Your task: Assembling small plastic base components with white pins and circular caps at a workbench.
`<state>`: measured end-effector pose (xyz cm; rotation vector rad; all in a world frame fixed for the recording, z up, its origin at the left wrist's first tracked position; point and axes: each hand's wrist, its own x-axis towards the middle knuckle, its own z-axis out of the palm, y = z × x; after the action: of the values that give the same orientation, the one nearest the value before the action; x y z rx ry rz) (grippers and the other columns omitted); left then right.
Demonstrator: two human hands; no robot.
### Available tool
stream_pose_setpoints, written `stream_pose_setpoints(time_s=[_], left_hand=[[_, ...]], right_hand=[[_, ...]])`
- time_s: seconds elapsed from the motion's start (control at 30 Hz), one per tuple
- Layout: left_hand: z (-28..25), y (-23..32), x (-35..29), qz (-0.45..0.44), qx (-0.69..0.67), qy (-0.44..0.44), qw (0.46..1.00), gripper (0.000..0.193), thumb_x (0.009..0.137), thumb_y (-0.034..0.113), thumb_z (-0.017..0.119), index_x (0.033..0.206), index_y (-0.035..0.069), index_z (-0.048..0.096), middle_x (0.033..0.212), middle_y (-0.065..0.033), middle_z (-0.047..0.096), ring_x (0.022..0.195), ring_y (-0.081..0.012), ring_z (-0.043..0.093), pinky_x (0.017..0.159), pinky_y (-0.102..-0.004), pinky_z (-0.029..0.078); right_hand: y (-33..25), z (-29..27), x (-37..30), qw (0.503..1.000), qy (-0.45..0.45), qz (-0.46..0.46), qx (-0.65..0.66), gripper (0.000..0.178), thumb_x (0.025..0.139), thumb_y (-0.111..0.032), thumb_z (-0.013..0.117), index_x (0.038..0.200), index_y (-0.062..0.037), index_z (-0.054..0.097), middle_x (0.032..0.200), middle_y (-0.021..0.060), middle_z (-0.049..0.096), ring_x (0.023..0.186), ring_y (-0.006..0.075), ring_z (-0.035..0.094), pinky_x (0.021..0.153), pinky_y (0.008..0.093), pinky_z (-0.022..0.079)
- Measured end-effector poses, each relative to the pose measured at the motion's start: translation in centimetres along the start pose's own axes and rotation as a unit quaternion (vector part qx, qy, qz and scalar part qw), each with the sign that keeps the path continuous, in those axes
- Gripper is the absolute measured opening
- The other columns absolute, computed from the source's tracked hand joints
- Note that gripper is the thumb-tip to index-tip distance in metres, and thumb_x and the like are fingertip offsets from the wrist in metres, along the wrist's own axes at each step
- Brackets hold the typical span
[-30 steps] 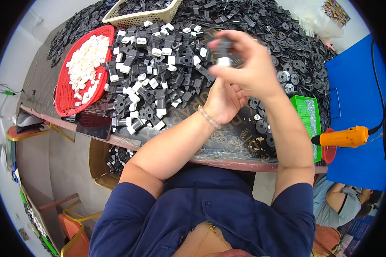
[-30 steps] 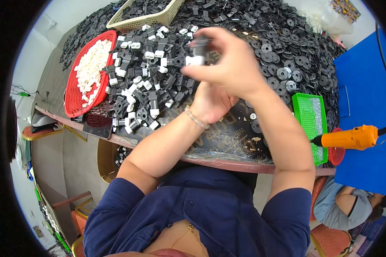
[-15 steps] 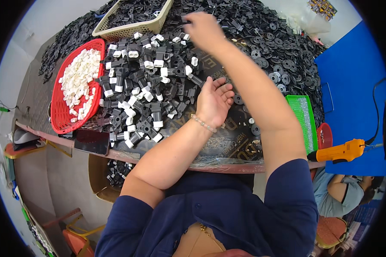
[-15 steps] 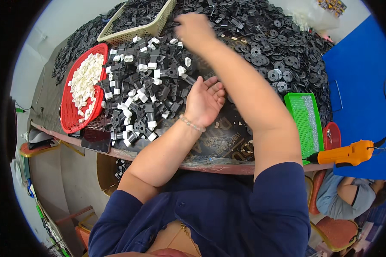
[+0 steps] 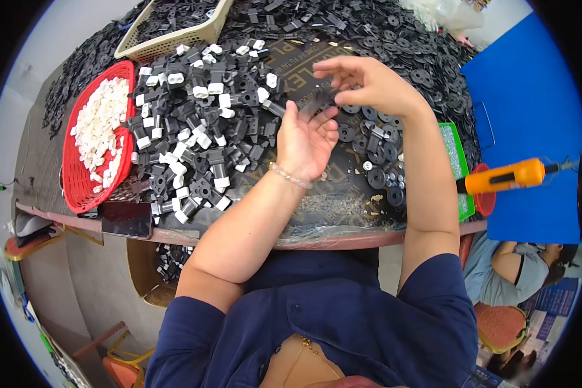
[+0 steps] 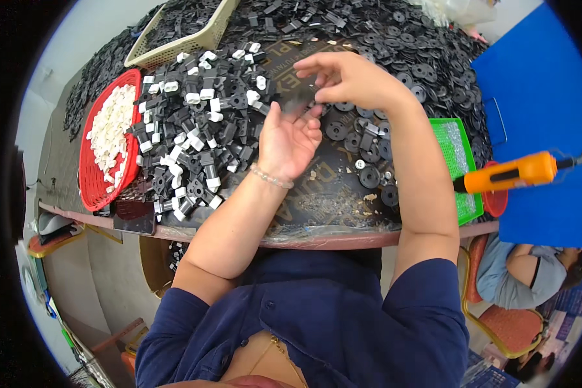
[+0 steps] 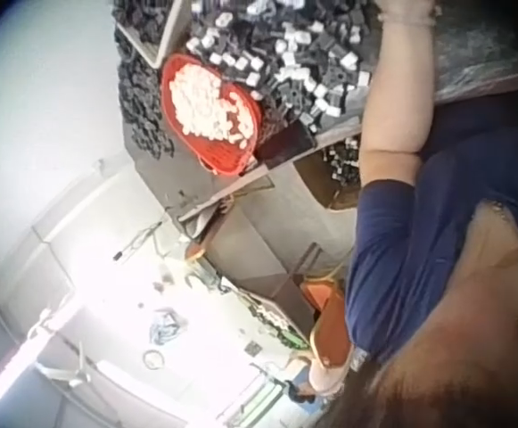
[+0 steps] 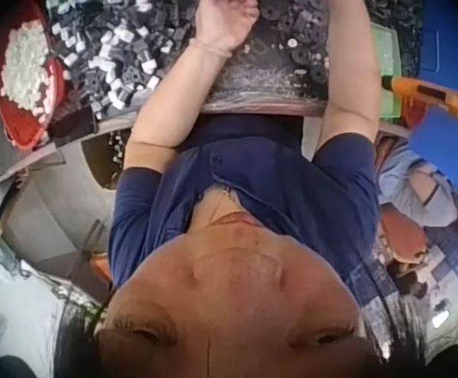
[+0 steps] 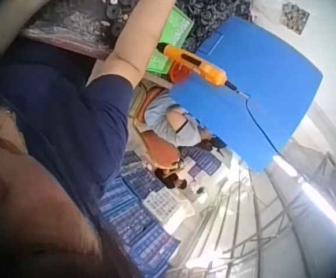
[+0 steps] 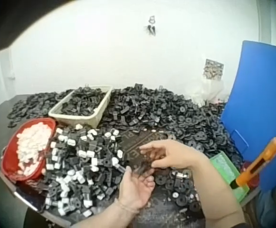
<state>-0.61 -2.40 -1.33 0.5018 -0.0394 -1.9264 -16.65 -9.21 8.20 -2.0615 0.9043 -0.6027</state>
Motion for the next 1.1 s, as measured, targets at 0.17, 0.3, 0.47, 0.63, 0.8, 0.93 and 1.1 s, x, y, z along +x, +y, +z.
stream_pose_setpoints(time_s=[0.17, 0.3, 0.47, 0.63, 0.8, 0.93, 1.1], left_hand=[[-0.5, -0.2, 0.6, 0.027, 0.029, -0.021, 0.999, 0.036, 0.106, 0.030, 0.039, 0.122, 0.002, 0.056, 0.100, -0.0126, 0.063, 0.082, -0.0221, 0.061, 0.070, -0.0324, 0.052], [0.4, 0.4, 0.2, 0.148, 0.095, -0.028, 0.984, 0.029, 0.105, 0.016, 0.044, 0.131, 0.003, 0.046, 0.111, -0.0159, 0.060, 0.092, -0.0260, 0.065, 0.077, -0.0334, 0.054], [0.3, 1.5, 0.9, 0.218, 0.078, -0.038, 0.972, 0.024, 0.101, 0.005, 0.048, 0.125, 0.004, 0.045, 0.120, -0.0162, 0.056, 0.104, -0.0290, 0.063, 0.087, -0.0375, 0.055], [0.3, 1.4, 0.7, 0.213, 0.113, -0.054, 0.969, 0.033, 0.097, -0.003, 0.050, 0.128, 0.004, 0.043, 0.123, -0.0150, 0.055, 0.110, -0.0303, 0.061, 0.093, -0.0394, 0.054], [0.2, 1.5, 0.8, 0.223, 0.103, -0.038, 0.969, 0.025, 0.097, -0.003, 0.052, 0.121, -0.001, 0.047, 0.119, -0.0134, 0.059, 0.111, -0.0279, 0.062, 0.094, -0.0370, 0.054], [0.5, 1.7, 0.7, 0.232, 0.092, -0.024, 0.968, 0.021, 0.097, -0.002, 0.052, 0.118, -0.001, 0.048, 0.117, -0.0132, 0.059, 0.111, -0.0285, 0.062, 0.094, -0.0367, 0.054], [0.9, 2.6, 0.4, 0.287, 0.083, -0.022, 0.954, 0.021, 0.098, 0.000, 0.052, 0.118, 0.002, 0.047, 0.116, -0.0140, 0.059, 0.110, -0.0291, 0.062, 0.095, -0.0388, 0.053]], right_hand=[[1.7, -0.7, -5.4, 0.983, 0.110, 0.113, -0.092, 0.038, 0.080, -0.006, 0.070, 0.117, -0.0010, 0.066, 0.098, 0.0061, 0.069, 0.083, 0.0120, 0.061, 0.075, 0.0285, 0.051], [2.9, 0.5, -8.7, 0.942, 0.094, 0.210, -0.243, 0.036, 0.078, -0.012, 0.075, 0.112, -0.0027, 0.068, 0.091, 0.0118, 0.069, 0.086, 0.0232, 0.066, 0.077, 0.0343, 0.052], [4.6, 1.9, -10.6, 0.940, 0.089, 0.156, -0.292, 0.045, 0.072, -0.011, 0.078, 0.115, -0.0044, 0.066, 0.098, 0.0123, 0.066, 0.092, 0.0270, 0.064, 0.080, 0.0366, 0.052], [4.2, 0.9, -10.4, 0.943, 0.091, 0.172, -0.269, 0.046, 0.071, -0.011, 0.079, 0.114, -0.0043, 0.064, 0.095, 0.0116, 0.064, 0.090, 0.0275, 0.063, 0.080, 0.0369, 0.052], [3.9, 0.2, -10.8, 0.912, 0.153, 0.246, -0.289, 0.045, 0.075, -0.018, 0.079, 0.115, -0.0034, 0.065, 0.104, 0.0152, 0.069, 0.100, 0.0306, 0.065, 0.086, 0.0386, 0.052], [4.9, -1.3, -11.0, 0.845, 0.191, 0.302, -0.399, 0.037, 0.080, -0.018, 0.075, 0.113, -0.0033, 0.066, 0.108, 0.0183, 0.068, 0.104, 0.0349, 0.064, 0.090, 0.0417, 0.051], [4.5, 0.6, -8.3, 0.904, 0.216, 0.153, -0.336, 0.035, 0.084, -0.019, 0.071, 0.115, -0.0028, 0.066, 0.111, 0.0192, 0.067, 0.107, 0.0359, 0.062, 0.094, 0.0423, 0.049]])
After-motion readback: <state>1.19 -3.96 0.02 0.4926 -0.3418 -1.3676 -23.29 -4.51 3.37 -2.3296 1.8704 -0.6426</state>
